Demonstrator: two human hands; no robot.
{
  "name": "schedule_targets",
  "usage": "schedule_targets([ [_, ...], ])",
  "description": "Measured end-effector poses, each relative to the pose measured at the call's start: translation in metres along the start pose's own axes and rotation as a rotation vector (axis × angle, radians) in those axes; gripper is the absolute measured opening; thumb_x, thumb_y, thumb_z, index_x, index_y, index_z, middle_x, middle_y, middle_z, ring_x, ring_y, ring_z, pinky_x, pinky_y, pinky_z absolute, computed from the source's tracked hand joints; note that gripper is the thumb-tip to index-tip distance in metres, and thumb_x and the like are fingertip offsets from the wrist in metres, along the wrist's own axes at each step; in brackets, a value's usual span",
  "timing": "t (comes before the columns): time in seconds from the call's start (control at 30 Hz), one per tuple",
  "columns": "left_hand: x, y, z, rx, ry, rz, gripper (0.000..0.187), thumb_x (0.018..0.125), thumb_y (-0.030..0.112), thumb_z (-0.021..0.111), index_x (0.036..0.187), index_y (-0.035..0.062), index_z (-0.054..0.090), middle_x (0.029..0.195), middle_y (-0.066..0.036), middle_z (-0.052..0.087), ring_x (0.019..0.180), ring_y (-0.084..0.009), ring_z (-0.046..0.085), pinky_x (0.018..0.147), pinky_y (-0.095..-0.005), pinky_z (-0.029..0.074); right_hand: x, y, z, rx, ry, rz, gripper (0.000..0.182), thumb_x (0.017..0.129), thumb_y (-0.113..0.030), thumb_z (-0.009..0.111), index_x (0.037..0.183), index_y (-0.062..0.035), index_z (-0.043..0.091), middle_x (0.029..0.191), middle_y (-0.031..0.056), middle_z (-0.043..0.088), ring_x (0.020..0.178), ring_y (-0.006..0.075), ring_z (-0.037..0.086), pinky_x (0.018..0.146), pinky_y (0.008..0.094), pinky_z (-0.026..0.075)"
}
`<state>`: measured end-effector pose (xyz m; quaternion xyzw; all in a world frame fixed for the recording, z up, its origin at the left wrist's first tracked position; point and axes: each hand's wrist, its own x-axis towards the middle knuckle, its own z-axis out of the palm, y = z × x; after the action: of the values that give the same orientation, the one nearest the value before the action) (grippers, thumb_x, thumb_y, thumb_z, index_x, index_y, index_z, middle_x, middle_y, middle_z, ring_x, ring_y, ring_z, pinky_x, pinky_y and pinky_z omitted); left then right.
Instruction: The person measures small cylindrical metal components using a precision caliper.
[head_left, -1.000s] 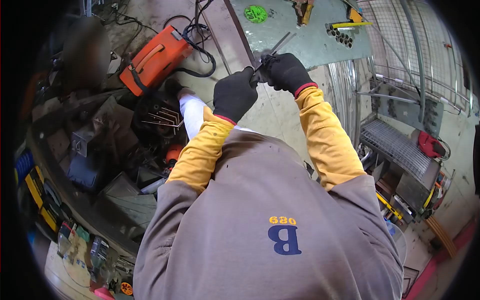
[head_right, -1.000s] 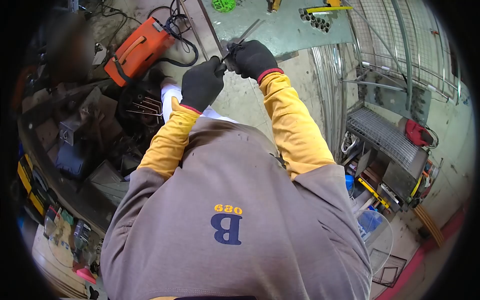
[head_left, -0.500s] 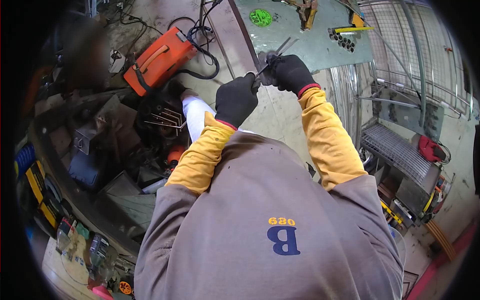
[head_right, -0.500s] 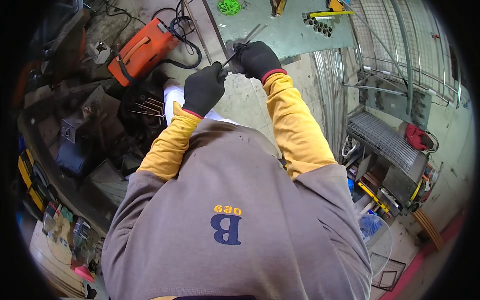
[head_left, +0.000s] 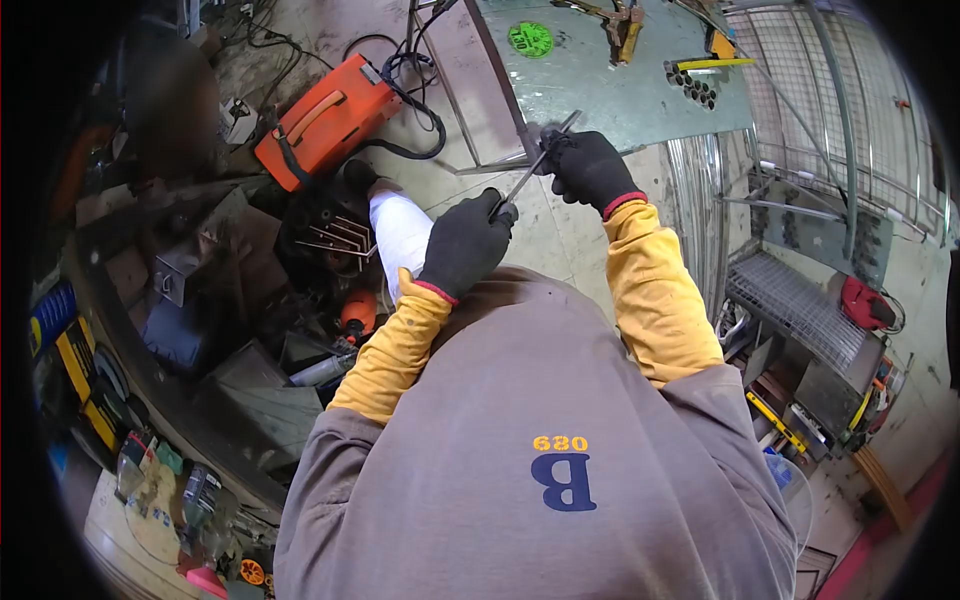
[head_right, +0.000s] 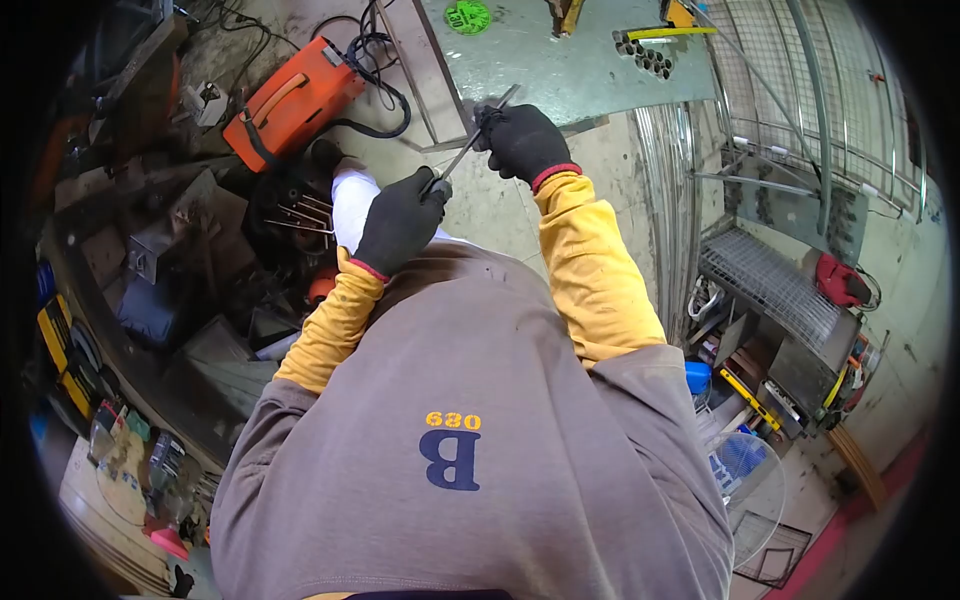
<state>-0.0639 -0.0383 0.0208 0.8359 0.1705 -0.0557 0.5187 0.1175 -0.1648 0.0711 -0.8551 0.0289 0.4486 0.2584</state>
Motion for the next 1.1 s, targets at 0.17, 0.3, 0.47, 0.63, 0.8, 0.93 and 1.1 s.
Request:
schedule_targets([
  [0.17,0.005,0.005,0.006,-0.316,-0.124,-0.221,0.027,0.100,0.032,0.062,0.094,0.0064,0.066,0.079,-0.020,0.069,0.076,-0.0424,0.069,0.068,-0.0548,0.050,0.005,-0.005,-0.002,-0.076,0.038,-0.008,0.058,0.109,-0.047,0.050,0.082,-0.0015,0.074,0.065,0.0118,0.070,0.054,0.0201,0.068,0.058,0.0352,0.056],
  [0.3,0.043,0.009,0.022,0.261,0.173,0.131,0.024,0.098,0.030,0.063,0.093,0.0070,0.067,0.078,-0.018,0.069,0.073,-0.0399,0.070,0.066,-0.0534,0.051,0.011,-0.009,-0.006,-0.249,0.016,-0.037,0.060,0.108,-0.046,0.048,0.079,-0.0017,0.075,0.065,0.0130,0.072,0.057,0.0223,0.072,0.062,0.0369,0.057],
  [0.47,0.037,0.005,0.014,0.287,0.109,0.106,0.024,0.099,0.030,0.061,0.096,0.0074,0.067,0.080,-0.020,0.069,0.078,-0.0429,0.069,0.069,-0.0553,0.051,0.016,-0.014,-0.008,-0.271,0.043,-0.042,0.063,0.108,-0.048,0.048,0.076,-0.0013,0.075,0.066,0.0134,0.072,0.057,0.0237,0.073,0.066,0.0384,0.058],
  [0.63,0.013,0.005,0.005,-0.167,-0.097,-0.161,0.026,0.102,0.030,0.056,0.096,0.0065,0.066,0.086,-0.023,0.070,0.083,-0.0474,0.067,0.074,-0.0574,0.050,0.020,-0.013,-0.007,-0.217,0.025,0.006,0.062,0.107,-0.049,0.050,0.075,-0.0013,0.074,0.065,0.0134,0.072,0.056,0.0248,0.072,0.066,0.0386,0.058],
  [0.8,0.058,0.010,0.023,0.255,0.208,0.209,0.024,0.099,0.032,0.063,0.095,0.0085,0.066,0.078,-0.020,0.069,0.074,-0.0407,0.069,0.064,-0.0547,0.051,0.031,0.003,-0.011,-0.598,0.057,-0.366,0.058,0.108,-0.045,0.052,0.076,-0.0032,0.076,0.060,0.0096,0.067,0.049,0.0212,0.064,0.053,0.0353,0.052],
  [0.93,0.031,-0.002,0.013,0.064,0.027,0.034,0.024,0.100,0.031,0.061,0.097,0.0074,0.066,0.080,-0.020,0.071,0.074,-0.0401,0.070,0.065,-0.0530,0.052,0.024,-0.012,-0.008,-0.184,0.033,0.014,0.061,0.109,-0.047,0.052,0.075,-0.0028,0.075,0.061,0.0098,0.067,0.050,0.0213,0.064,0.053,0.0346,0.051],
  [1.1,0.030,0.013,0.010,0.249,0.079,0.052,0.023,0.101,0.029,0.059,0.099,0.0071,0.067,0.079,-0.020,0.071,0.077,-0.0418,0.070,0.067,-0.0544,0.051,0.022,-0.009,-0.008,-0.209,0.013,-0.005,0.062,0.109,-0.047,0.051,0.074,-0.0023,0.074,0.061,0.0101,0.067,0.051,0.0215,0.065,0.053,0.0344,0.052],
])
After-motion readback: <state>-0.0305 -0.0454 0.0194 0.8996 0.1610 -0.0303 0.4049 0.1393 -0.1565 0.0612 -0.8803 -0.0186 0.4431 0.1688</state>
